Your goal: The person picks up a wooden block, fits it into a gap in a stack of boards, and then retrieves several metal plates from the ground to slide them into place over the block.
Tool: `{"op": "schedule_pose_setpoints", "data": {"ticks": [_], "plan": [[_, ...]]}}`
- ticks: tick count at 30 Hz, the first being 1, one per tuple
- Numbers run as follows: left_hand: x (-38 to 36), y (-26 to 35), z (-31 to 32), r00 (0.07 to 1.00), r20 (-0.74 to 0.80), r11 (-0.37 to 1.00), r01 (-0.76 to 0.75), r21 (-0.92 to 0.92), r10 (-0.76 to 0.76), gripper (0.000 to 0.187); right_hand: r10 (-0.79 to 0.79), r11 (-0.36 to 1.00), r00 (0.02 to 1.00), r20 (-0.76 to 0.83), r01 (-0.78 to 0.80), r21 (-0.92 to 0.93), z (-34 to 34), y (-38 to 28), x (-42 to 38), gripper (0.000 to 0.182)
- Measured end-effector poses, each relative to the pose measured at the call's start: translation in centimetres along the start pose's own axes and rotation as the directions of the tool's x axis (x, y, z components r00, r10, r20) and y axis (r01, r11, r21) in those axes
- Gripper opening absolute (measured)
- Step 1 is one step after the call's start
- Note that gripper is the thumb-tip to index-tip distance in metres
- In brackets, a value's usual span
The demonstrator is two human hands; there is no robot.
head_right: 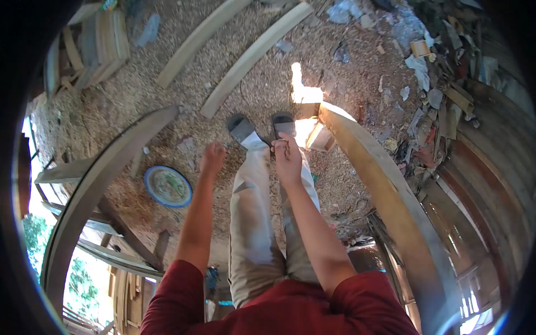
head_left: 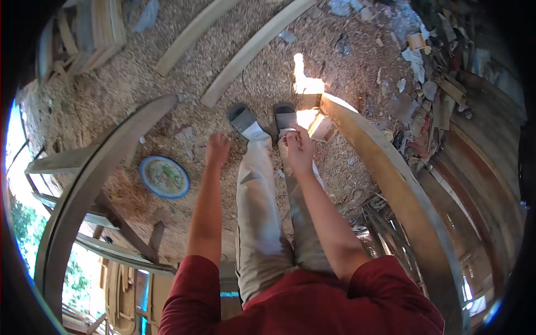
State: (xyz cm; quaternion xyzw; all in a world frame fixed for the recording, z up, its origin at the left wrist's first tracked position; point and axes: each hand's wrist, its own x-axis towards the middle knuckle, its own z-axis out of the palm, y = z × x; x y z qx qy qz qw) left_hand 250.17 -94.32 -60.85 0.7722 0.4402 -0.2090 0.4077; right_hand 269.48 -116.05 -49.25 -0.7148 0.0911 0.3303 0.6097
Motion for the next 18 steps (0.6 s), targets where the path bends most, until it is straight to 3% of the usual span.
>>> {"op": "schedule_pose_setpoints", "data": {"ticks": [2,4,6,8,9,11,12,14,18], "plan": [[3.3,1.5,-0.1,0.966,0.087,0.962,0.253,-0.105,-0.244,0.049,0.038,0.999,0.997,-0.065,-0.039,-0.016,0.4,5.1,0.5,0.027],[8.0,-4.2,3.4,0.997,-0.024,0.987,0.074,0.141,-0.071,0.054,0.061,0.996,0.997,-0.052,-0.064,-0.066,0.1,8.7,1.2,0.026],[11.1,-5.9,4.6,0.987,-0.158,0.930,0.033,0.366,0.026,0.067,0.264,0.953,0.964,0.027,-0.257,-0.163,0.1,10.8,2.4,0.027],[13.6,-7.0,5.5,0.974,-0.215,0.936,0.137,0.325,-0.068,0.090,0.381,0.915,0.924,0.016,-0.375,-0.147,0.3,12.7,3.8,0.025],[14.3,-7.1,5.4,0.974,-0.210,0.934,0.153,0.324,-0.087,0.090,0.396,0.909,0.918,-0.022,-0.396,-0.132,1.5,11.2,4.0,0.024],[16.3,-6.5,5.9,0.949,-0.223,0.892,0.289,0.347,-0.221,0.110,0.400,0.904,0.914,-0.064,-0.405,-0.133,3.6,8.7,4.6,0.023],[17.2,-7.2,6.6,0.949,-0.218,0.897,0.291,0.333,-0.227,0.110,0.370,0.920,0.928,-0.042,-0.372,-0.123,4.5,8.4,4.7,0.022],[19.0,-8.5,7.3,0.957,-0.274,0.935,0.184,0.304,-0.099,0.118,0.331,0.935,0.943,-0.017,-0.331,-0.129,6.2,7.8,4.8,0.021],[20.2,-9.0,8.4,0.943,-0.320,0.945,0.184,0.271,-0.092,0.114,0.367,0.927,0.926,0.092,-0.356,-0.116,9.2,7.9,4.0,0.018]]}}
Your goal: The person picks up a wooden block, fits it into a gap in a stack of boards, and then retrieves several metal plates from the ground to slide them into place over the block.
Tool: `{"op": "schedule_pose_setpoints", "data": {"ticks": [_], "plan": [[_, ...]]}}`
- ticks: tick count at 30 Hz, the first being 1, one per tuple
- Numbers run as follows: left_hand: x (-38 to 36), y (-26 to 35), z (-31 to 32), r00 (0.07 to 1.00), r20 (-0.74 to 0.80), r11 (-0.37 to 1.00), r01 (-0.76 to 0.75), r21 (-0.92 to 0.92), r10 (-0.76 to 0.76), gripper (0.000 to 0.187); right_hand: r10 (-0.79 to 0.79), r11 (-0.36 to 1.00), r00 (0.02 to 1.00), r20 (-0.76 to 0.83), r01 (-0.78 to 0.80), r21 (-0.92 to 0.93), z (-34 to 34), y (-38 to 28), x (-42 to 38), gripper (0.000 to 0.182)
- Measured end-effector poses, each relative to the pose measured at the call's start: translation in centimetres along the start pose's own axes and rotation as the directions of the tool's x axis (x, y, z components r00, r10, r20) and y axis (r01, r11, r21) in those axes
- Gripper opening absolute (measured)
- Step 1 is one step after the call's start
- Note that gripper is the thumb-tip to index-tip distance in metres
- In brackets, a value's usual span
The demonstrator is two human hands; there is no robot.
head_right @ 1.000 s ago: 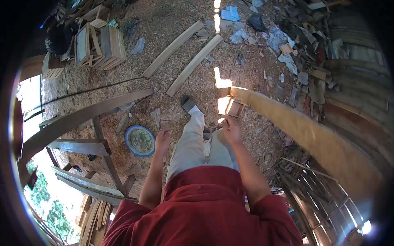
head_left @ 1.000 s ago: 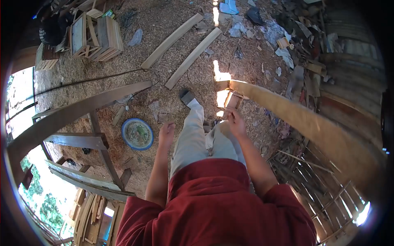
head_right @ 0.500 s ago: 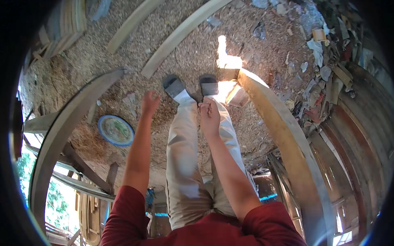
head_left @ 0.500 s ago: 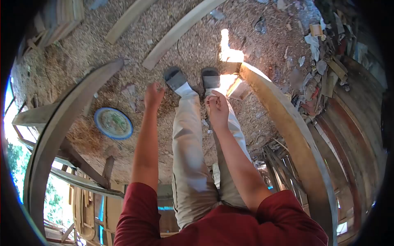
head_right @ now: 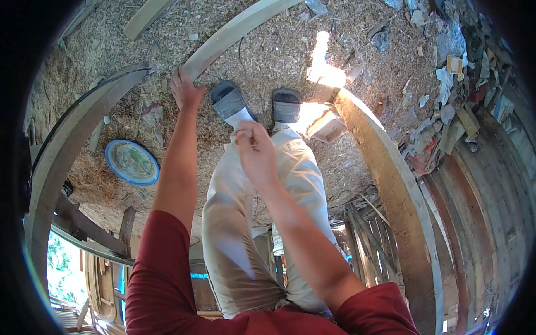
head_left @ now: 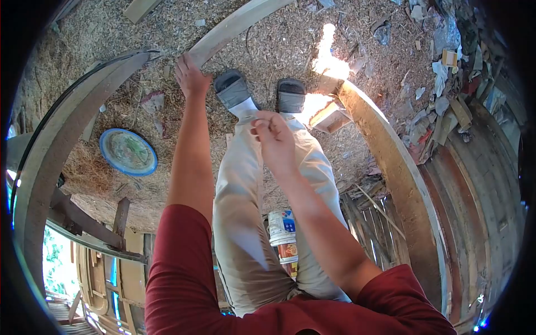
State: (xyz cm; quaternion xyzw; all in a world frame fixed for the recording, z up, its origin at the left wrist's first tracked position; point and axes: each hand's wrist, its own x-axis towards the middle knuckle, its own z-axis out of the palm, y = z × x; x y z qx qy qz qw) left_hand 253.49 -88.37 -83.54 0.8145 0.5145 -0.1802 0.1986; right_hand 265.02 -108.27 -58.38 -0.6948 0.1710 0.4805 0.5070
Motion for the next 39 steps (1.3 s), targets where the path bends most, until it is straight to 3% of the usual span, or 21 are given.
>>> {"op": "schedule_pose_setpoints", "data": {"ticks": [2,6,8,11,15,17,18,20,22,24,26,28,30,31,32,33,36,37,39], "plan": [[0.6,0.4,-0.5,0.999,-0.041,0.991,0.019,0.130,-0.013,0.110,-0.002,1.000,0.999,0.042,0.002,0.009,0.9,0.1,0.0,0.018],[3.2,-1.0,0.5,0.998,-0.065,0.997,0.014,0.076,-0.009,0.098,0.010,0.998,0.999,0.035,-0.012,0.057,1.3,0.8,0.0,0.019],[4.5,-0.9,0.1,0.991,0.096,0.987,0.083,0.141,-0.097,0.086,0.023,0.999,1.000,0.000,-0.023,0.042,1.2,0.5,-0.2,0.019],[5.0,-0.8,0.0,0.998,0.035,0.990,0.039,0.137,-0.045,0.076,0.113,0.989,0.993,0.022,-0.114,0.094,0.9,0.2,-0.7,0.020],[4.1,-1.1,-0.3,1.000,0.021,0.990,0.007,0.139,-0.010,0.075,0.071,0.994,0.997,0.003,-0.071,0.078,-0.2,0.8,-0.5,0.020],[2.6,-1.5,-0.6,0.988,-0.033,0.980,-0.143,0.140,0.149,0.076,0.082,0.993,0.996,-0.029,-0.079,0.090,-1.1,1.0,-0.2,0.019],[1.4,-1.1,-1.5,0.988,-0.043,0.979,-0.144,0.143,0.151,0.076,0.074,0.993,0.997,-0.024,-0.071,0.095,-1.6,1.4,0.1,0.019],[-2.1,0.5,-3.3,0.973,-0.170,0.986,-0.144,0.082,0.157,0.076,-0.018,0.999,0.997,-0.073,0.020,0.032,-2.8,2.1,0.6,0.017],[-5.0,1.5,-5.5,0.984,-0.092,0.983,-0.159,-0.093,0.151,0.077,-0.051,0.998,0.995,-0.087,0.054,0.026,-3.8,2.6,0.9,0.017],[-8.4,2.7,-7.7,0.961,-0.166,0.924,-0.262,-0.279,0.222,0.077,-0.095,0.995,0.991,-0.092,0.097,0.018,-5.1,3.8,1.2,0.017],[-12.2,5.1,-12.0,0.976,-0.121,0.902,-0.216,-0.374,0.184,0.078,-0.188,0.981,0.977,-0.099,0.181,-0.071,-6.3,4.5,1.2,0.022],[-15.3,8.7,-17.8,0.964,-0.195,0.852,-0.254,-0.457,0.182,0.080,-0.204,0.979,0.969,-0.137,0.200,-0.044,-6.7,2.0,-0.1,0.022],[-17.6,12.2,-24.0,0.895,-0.382,0.781,-0.405,-0.475,0.231,0.070,-0.226,0.974,0.959,-0.171,0.223,-0.036,-8.8,1.6,-1.0,0.026],[-18.8,13.9,-27.2,0.890,-0.391,0.763,-0.416,-0.494,0.233,0.071,-0.218,0.966,0.957,-0.189,0.184,-0.181,-9.4,-0.2,-2.0,0.029],[-20.1,15.6,-30.6,0.885,-0.404,0.744,-0.428,-0.513,0.230,0.072,-0.302,0.949,0.939,-0.162,0.280,-0.143,-10.3,-0.3,-2.2,0.031],[-21.4,17.1,-33.7,0.867,-0.445,0.744,-0.449,-0.495,0.227,0.072,-0.303,0.950,0.947,-0.112,0.309,0.042,-11.3,-0.8,-2.7,0.031],[-25.4,20.8,-43.5,0.777,-0.587,0.662,-0.566,-0.491,0.228,0.073,-0.294,0.949,0.950,-0.109,0.277,-0.148,-11.8,-8.6,-8.3,0.028],[-27.4,21.6,-46.9,0.734,-0.616,0.661,-0.616,-0.428,0.284,0.073,-0.334,0.936,0.940,-0.074,0.321,-0.146,-12.0,-9.8,-9.5,0.028],[-32.3,22.6,-53.3,0.675,-0.647,0.680,-0.661,-0.318,0.354,0.073,-0.620,0.778,0.785,0.010,0.617,-0.119,-13.5,-11.0,-10.9,0.032]]}}
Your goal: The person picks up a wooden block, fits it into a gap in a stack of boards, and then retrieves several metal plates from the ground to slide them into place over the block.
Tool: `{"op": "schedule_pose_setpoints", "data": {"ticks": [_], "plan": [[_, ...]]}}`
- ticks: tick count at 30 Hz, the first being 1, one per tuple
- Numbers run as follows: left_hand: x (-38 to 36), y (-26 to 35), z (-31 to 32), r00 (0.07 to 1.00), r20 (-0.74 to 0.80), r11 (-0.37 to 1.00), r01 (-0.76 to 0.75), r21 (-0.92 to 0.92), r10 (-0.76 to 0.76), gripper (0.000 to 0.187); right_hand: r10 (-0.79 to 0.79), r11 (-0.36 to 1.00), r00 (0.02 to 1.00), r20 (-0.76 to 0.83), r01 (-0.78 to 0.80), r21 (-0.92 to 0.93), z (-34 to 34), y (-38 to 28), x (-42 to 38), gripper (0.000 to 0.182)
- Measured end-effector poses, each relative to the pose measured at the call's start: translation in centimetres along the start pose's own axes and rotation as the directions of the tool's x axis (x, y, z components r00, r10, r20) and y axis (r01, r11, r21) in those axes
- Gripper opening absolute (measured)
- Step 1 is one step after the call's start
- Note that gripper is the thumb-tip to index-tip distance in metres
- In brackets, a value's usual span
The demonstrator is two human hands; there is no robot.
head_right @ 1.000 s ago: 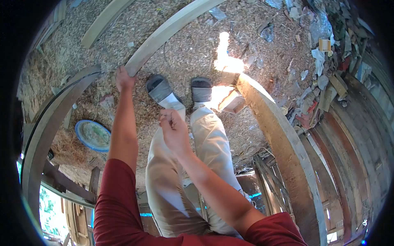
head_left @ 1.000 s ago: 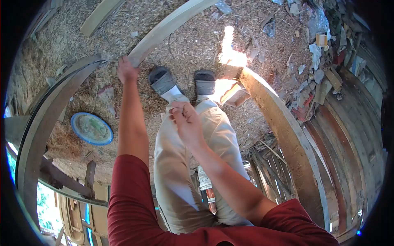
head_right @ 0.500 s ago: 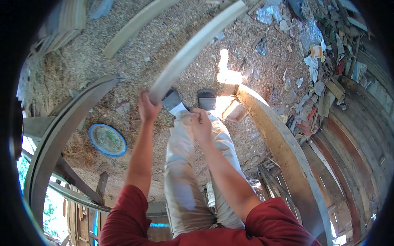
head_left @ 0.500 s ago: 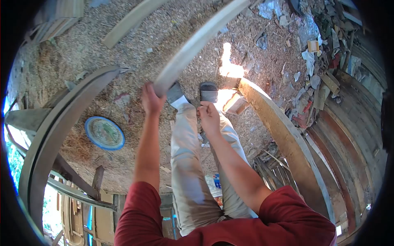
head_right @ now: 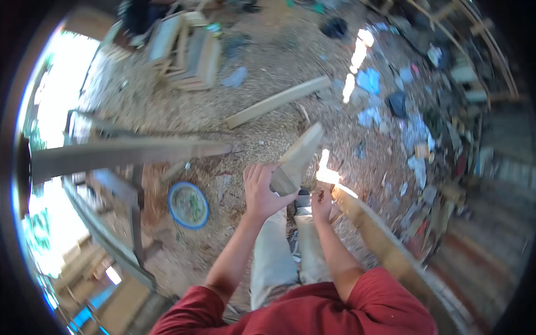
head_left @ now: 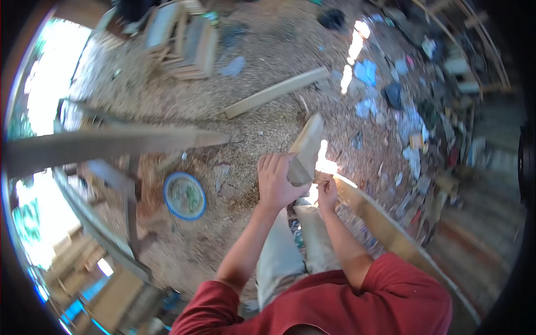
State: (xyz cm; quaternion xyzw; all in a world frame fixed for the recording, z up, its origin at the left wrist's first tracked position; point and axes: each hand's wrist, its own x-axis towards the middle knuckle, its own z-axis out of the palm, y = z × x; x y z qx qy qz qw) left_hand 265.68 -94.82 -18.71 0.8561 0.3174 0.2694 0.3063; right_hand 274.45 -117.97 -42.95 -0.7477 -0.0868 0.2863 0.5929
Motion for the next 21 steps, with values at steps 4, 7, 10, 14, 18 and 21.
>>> {"op": "schedule_pose_setpoints", "data": {"ticks": [4,7,10,14,18,21], "plan": [[-4.5,9.5,-9.0,0.998,-0.061,0.998,0.024,0.056,-0.021,0.076,-0.006,0.997,0.943,0.331,-0.018,0.069,0.3,-4.2,-1.1,0.055],[-10.8,14.6,-13.2,0.989,-0.099,0.986,0.122,0.117,-0.110,0.076,-0.058,0.984,0.733,0.677,-0.073,0.162,1.7,-3.8,-4.1,0.055],[-17.1,17.9,-15.5,0.928,-0.272,0.937,0.306,0.170,-0.254,0.072,-0.121,0.986,0.546,0.829,-0.027,0.162,4.2,-9.3,-11.5,0.055],[-24.2,19.7,-20.2,0.743,-0.523,0.798,0.575,0.179,-0.418,0.066,-0.210,0.975,0.321,0.924,0.000,0.222,8.9,-15.8,-25.2,0.053],[-31.7,20.7,-27.4,0.483,-0.726,0.643,0.762,0.074,-0.489,0.067,-0.346,0.918,0.067,0.936,0.229,0.323,11.5,-21.3,-33.3,0.050],[-38.1,21.8,-32.0,0.287,-0.826,0.556,0.830,-0.038,-0.485,0.069,-0.446,0.729,-0.128,0.886,0.522,0.443,13.0,-21.9,-40.7,0.047]]}}
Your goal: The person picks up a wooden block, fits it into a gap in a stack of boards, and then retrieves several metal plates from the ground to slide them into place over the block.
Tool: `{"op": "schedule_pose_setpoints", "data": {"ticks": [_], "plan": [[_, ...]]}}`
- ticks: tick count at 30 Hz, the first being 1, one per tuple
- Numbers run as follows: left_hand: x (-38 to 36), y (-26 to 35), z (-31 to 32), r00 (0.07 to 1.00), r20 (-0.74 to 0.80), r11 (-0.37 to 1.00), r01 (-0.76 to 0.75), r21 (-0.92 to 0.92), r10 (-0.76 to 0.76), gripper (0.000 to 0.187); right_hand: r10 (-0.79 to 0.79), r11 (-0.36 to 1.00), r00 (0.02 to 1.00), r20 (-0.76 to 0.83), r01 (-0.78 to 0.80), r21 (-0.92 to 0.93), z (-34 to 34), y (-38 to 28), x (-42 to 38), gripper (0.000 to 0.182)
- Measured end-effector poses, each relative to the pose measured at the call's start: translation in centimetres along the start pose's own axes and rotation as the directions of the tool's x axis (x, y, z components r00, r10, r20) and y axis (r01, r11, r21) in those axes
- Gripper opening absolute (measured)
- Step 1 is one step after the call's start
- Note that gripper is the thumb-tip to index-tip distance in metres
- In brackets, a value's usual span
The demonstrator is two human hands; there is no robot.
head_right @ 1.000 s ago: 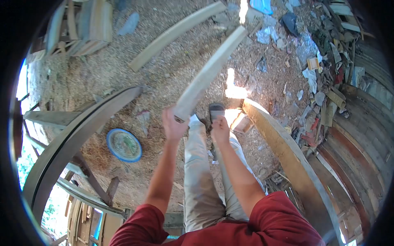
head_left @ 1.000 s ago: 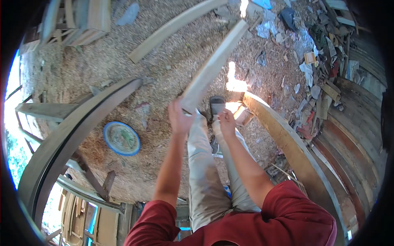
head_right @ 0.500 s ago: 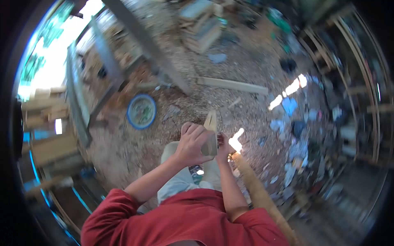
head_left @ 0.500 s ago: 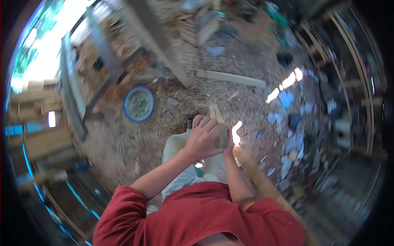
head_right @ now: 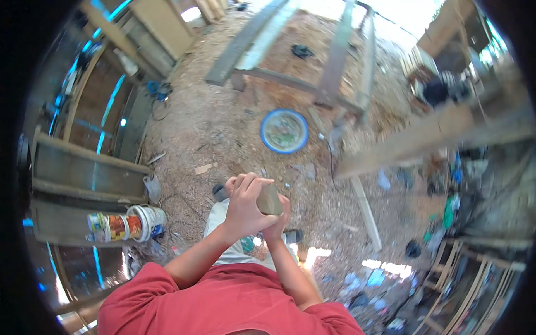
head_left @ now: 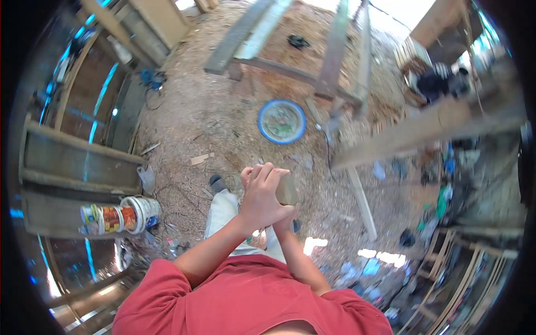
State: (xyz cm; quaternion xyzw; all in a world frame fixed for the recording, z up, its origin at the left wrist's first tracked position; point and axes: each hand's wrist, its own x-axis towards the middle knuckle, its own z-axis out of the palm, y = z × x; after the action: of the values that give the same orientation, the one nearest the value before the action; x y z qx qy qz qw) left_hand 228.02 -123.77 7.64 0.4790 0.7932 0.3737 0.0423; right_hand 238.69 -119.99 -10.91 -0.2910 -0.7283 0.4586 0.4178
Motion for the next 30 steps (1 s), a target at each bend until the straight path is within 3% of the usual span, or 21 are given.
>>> {"op": "schedule_pose_setpoints", "data": {"ticks": [1,2,3,4,6,8,10,12,14,15,19,23,25,30], "plan": [[0.0,-1.8,-2.1,0.996,-0.036,0.997,0.081,0.000,-0.081,0.070,0.269,0.884,0.962,0.039,-0.263,0.388,2.7,-0.9,0.0,0.048],[-0.2,-3.8,-4.1,0.985,-0.069,0.987,0.159,-0.006,-0.159,0.071,0.499,0.561,0.846,0.187,-0.480,0.675,5.0,-1.7,0.0,0.049],[-0.5,-6.3,-5.8,0.972,-0.093,0.976,0.217,0.002,-0.216,0.074,0.251,0.918,0.948,0.197,-0.298,0.264,6.3,-2.5,1.0,0.053],[-0.3,-8.5,-7.7,0.965,-0.147,0.975,0.223,0.007,-0.219,0.074,0.206,0.924,0.952,0.227,-0.265,0.276,8.5,-3.2,2.5,0.053],[-1.3,-12.8,-11.4,0.913,-0.211,0.935,0.352,-0.030,-0.350,0.075,0.007,0.999,0.947,0.322,0.011,-0.053,13.1,-6.7,3.9,0.058],[-2.0,-17.4,-15.4,0.887,-0.275,0.925,0.377,-0.036,-0.372,0.079,-0.003,1.000,0.911,0.413,0.012,-0.020,17.9,-8.4,4.5,0.055],[-3.1,-22.5,-19.7,0.857,-0.244,0.888,0.416,-0.195,-0.454,0.083,-0.019,1.000,0.868,0.496,0.011,0.017,22.3,-10.9,5.5,0.053],[-3.6,-26.4,-24.6,0.850,-0.290,0.894,0.386,-0.227,-0.440,0.086,-0.050,0.987,0.787,0.615,0.131,-0.088,26.4,-13.9,7.0,0.056],[-3.9,-29.7,-28.9,0.895,-0.206,0.885,0.311,-0.347,-0.395,0.083,-0.090,0.982,0.762,0.641,0.176,-0.071,30.2,-15.4,8.5,0.059],[-3.9,-31.2,-31.2,0.927,-0.143,0.895,0.281,-0.347,-0.346,0.080,-0.081,0.986,0.751,0.656,0.157,-0.058,31.8,-16.6,9.2,0.061],[-2.5,-34.3,-38.3,0.970,-0.143,0.951,0.152,-0.268,-0.195,0.074,-0.045,0.999,0.710,0.702,0.051,0.012,36.5,-20.4,11.9,0.065],[-0.8,-36.4,-41.4,0.964,-0.125,0.939,0.190,-0.288,-0.234,0.073,-0.109,0.994,0.594,0.797,0.076,0.079,40.0,-23.7,16.1,0.066],[0.5,-38.0,-42.2,0.984,-0.162,0.961,0.025,-0.274,-0.072,0.067,-0.146,0.989,0.536,0.832,0.086,0.118,42.4,-24.4,17.9,0.068],[5.3,-41.7,-43.6,0.925,-0.318,0.924,0.077,-0.375,-0.206,0.059,-0.191,0.981,0.502,0.844,0.063,0.184,50.1,-25.2,23.3,0.069]]}}
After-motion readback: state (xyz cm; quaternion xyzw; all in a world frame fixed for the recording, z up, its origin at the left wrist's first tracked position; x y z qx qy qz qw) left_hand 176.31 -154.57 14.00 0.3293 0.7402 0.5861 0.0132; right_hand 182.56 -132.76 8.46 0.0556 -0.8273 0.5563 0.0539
